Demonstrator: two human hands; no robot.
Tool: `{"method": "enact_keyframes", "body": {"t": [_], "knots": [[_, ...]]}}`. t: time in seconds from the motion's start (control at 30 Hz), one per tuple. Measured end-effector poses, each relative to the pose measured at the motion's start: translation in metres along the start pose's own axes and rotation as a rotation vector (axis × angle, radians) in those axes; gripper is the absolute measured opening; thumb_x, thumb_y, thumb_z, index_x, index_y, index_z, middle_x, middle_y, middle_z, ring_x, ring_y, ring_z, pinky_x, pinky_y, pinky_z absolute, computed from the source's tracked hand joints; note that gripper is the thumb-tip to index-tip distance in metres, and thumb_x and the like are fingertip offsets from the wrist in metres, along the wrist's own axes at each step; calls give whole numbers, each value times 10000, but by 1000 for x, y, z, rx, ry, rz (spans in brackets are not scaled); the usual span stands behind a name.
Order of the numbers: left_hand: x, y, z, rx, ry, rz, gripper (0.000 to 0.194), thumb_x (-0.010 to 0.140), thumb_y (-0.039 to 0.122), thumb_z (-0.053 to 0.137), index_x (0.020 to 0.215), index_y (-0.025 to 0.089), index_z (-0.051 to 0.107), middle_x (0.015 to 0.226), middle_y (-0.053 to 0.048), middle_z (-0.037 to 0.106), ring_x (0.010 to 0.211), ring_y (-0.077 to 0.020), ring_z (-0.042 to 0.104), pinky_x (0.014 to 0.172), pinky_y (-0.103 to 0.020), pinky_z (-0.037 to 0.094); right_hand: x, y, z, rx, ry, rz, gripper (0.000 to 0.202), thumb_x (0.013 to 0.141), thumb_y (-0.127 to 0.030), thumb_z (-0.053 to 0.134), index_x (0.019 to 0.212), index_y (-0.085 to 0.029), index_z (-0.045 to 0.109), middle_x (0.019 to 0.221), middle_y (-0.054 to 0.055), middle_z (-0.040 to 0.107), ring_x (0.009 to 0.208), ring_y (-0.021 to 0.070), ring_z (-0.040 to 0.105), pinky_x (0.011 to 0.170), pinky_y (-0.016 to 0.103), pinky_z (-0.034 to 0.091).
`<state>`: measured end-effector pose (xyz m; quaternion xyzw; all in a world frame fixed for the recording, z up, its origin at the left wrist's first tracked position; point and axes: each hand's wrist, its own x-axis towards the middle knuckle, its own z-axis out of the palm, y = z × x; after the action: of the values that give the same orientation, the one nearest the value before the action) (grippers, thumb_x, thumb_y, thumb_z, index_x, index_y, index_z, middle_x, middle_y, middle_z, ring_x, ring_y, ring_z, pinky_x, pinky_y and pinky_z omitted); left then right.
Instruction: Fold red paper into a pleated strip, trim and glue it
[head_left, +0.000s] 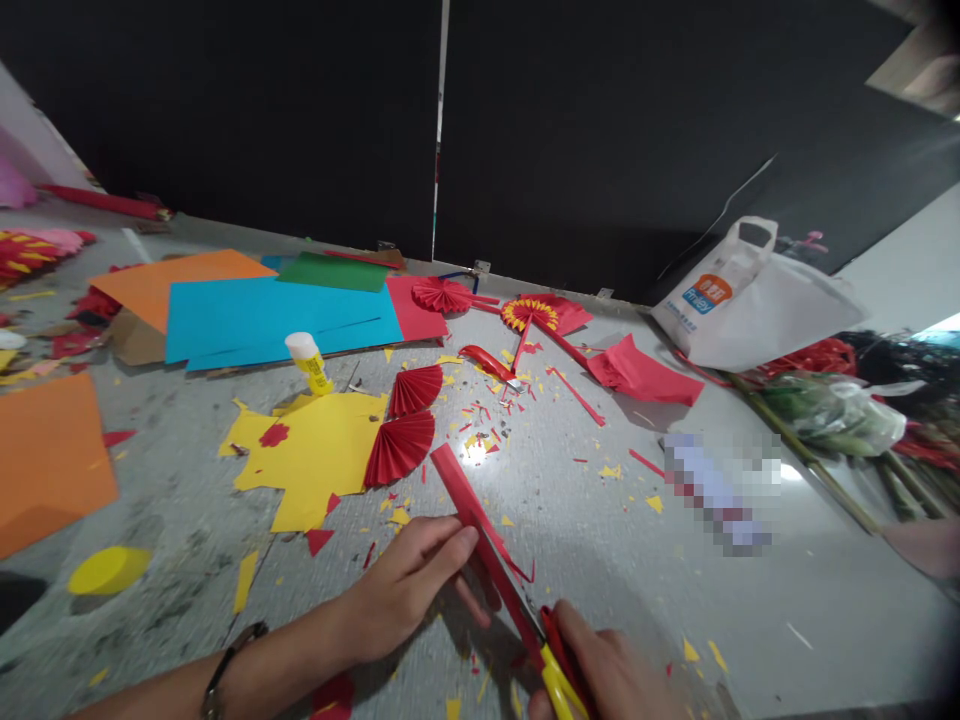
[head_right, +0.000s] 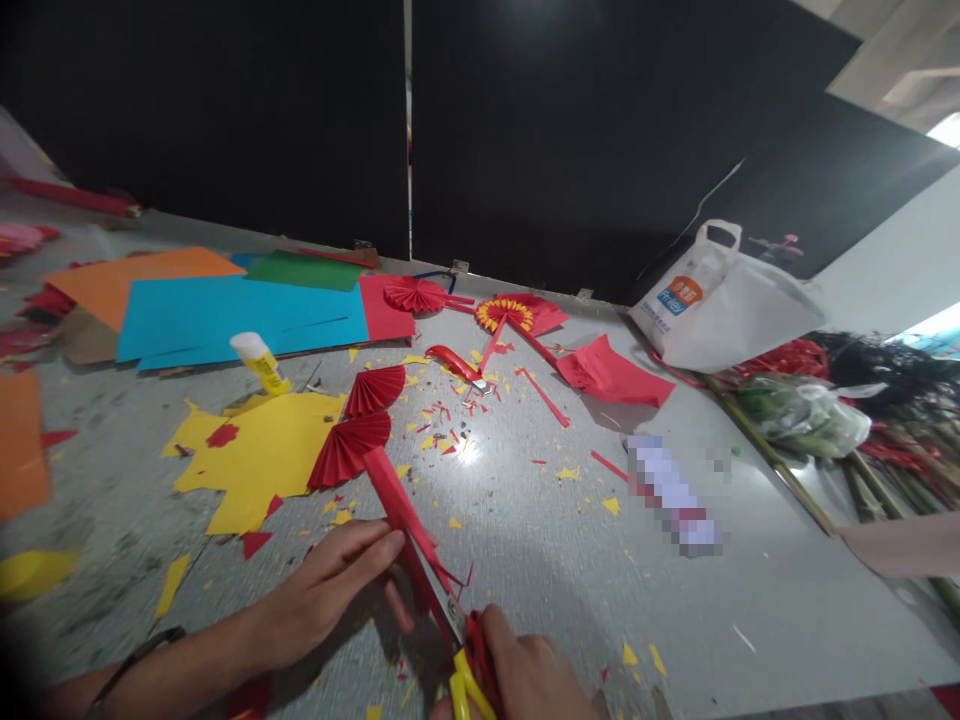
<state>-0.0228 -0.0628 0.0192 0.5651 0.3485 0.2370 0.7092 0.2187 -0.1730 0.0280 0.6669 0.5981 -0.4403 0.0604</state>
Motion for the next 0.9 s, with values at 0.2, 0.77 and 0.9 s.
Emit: {"method": "enact_keyframes", "body": {"t": [0.2, 0.77, 0.9], "knots": [[3, 0, -3, -71, -2, -21, 772, 931, 937, 583, 844, 171, 615, 747, -52, 737, 654, -251, 811, 578, -264, 535, 5, 2, 3, 31, 30, -59, 296, 989, -431, 634, 1218, -244, 636, 1027, 123, 829, 904, 285, 782, 713, 294, 460], [-1, 5, -4, -61, -33, 38, 725, 1001, 854, 585, 843, 158, 711, 809, -110, 832, 754, -248, 836, 686, -261, 592, 8, 13, 16, 81, 73, -74, 437, 973, -512, 713, 1315, -245, 672, 1022, 136, 832, 927, 318, 786, 737, 322, 497], [-2, 5, -2, -61, -72, 43, 754, 988, 870, 588, 873, 141, 742, 830, -111, 825, 764, -256, 840, 684, -263, 607, 9, 12, 13, 24, 64, -95, 385, 981, -407, 676, 1328, -241, 657, 1045, 130, 834, 970, 321, 789, 772, 324, 499]]}}
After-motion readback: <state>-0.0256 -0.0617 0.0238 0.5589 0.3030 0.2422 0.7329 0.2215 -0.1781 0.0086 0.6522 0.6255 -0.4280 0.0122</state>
